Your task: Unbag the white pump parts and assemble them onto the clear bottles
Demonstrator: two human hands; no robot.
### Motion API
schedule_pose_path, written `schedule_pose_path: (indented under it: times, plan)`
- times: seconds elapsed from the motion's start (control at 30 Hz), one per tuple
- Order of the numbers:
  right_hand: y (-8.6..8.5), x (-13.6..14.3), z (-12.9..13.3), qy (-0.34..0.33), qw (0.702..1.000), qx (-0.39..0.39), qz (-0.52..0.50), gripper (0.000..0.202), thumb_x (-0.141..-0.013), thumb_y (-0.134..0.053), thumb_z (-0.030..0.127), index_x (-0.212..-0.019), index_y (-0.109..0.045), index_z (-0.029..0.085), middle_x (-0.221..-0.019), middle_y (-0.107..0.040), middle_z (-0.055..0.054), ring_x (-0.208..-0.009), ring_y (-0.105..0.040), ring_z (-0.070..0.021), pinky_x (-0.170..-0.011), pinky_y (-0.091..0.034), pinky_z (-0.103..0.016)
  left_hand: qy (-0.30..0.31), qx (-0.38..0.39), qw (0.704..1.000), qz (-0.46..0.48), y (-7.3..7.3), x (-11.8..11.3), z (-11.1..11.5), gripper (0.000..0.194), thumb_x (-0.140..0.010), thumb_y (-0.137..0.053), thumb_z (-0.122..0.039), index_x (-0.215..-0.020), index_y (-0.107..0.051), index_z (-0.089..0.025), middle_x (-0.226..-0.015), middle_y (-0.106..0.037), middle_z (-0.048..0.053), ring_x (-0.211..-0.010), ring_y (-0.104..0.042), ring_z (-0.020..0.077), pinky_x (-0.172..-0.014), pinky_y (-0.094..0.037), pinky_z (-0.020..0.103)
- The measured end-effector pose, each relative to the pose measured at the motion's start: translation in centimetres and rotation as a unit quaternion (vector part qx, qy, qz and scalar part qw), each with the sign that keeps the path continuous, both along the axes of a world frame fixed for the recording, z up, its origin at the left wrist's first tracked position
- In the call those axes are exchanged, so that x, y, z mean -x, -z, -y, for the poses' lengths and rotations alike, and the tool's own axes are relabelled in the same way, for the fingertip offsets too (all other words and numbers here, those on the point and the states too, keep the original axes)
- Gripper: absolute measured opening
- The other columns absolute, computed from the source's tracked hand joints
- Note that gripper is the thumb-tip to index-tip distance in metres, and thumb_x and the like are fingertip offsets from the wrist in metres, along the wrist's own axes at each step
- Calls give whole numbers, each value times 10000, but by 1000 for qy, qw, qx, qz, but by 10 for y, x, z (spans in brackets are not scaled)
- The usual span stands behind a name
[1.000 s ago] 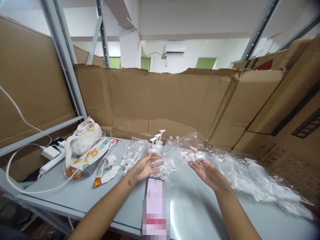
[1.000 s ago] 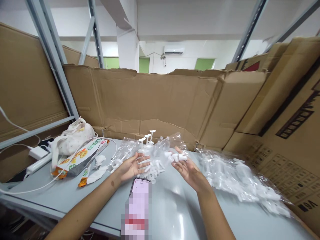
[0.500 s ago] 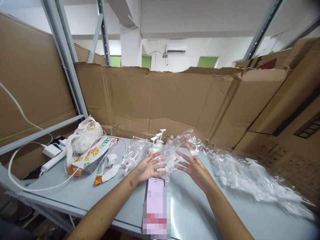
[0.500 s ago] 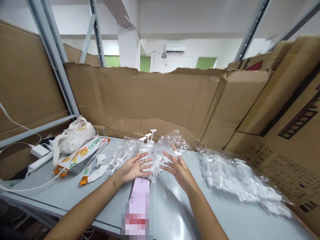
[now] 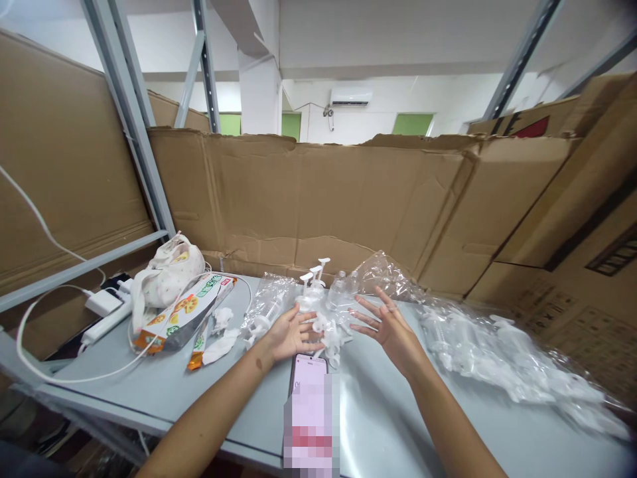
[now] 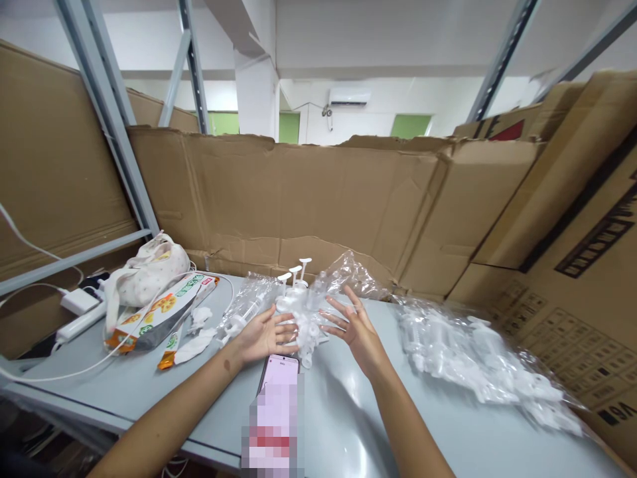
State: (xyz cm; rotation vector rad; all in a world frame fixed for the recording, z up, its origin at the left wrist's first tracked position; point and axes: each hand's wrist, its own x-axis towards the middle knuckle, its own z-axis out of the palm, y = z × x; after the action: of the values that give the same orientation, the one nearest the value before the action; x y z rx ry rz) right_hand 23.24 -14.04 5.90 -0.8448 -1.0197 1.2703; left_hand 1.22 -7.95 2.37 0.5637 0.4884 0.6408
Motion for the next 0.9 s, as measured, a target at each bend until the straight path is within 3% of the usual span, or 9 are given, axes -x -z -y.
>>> schedule_pose_path:
  times: [0.2, 0.4, 0.63, 0.9]
  plan:
    - [0, -4, 1, 30, 999, 5, -17, 662, -785, -589, 503, -1364, -301, 364, -1278, -564, -80, -1003, -622, -257, -843, -488, -476, -5, -1, 1000, -2, -3, 5, -3, 532, -843, -454, -505, -1172, -478, -89, -1087, -549, 176, -1030, -555, 270, -958, -378, 498]
    - [1, -9, -1, 53, 998, 8, -24, 636, -795, -582, 490, -1357, -309, 375, -1269, -565, -73, -998, -630, -267, -840, -491, -485, -17, -12, 1000, -3, -4, 7, -4, 525, -860, -433, -485, -1152, -510, -55, -1226, -475, 215, -1249, -373, 312, -1003, -327, 535]
    - [2, -20, -2, 79, 996, -17, -33, 589, -792, -584, 483, -1325, -354, 389, -1258, -572, -64, -1035, -615, -286, -848, -483, -507, -21, -47, 999, -7, -1, 10, -6, 449, -855, -447, -470, -1072, -577, -99, -1369, -374, 167, -1336, -232, 321, -1013, -316, 550]
    - [2, -38, -3, 125, 989, -53, -66, 448, -824, -522, 429, -1262, -441, 378, -1221, -604, -38, -1064, -598, -280, -954, -404, -552, -42, -70, 997, -15, -3, 11, -5, 462, -862, -429, -487, -1089, -594, -121, -1391, -364, 158, -1333, -253, 323, -998, -338, 540]
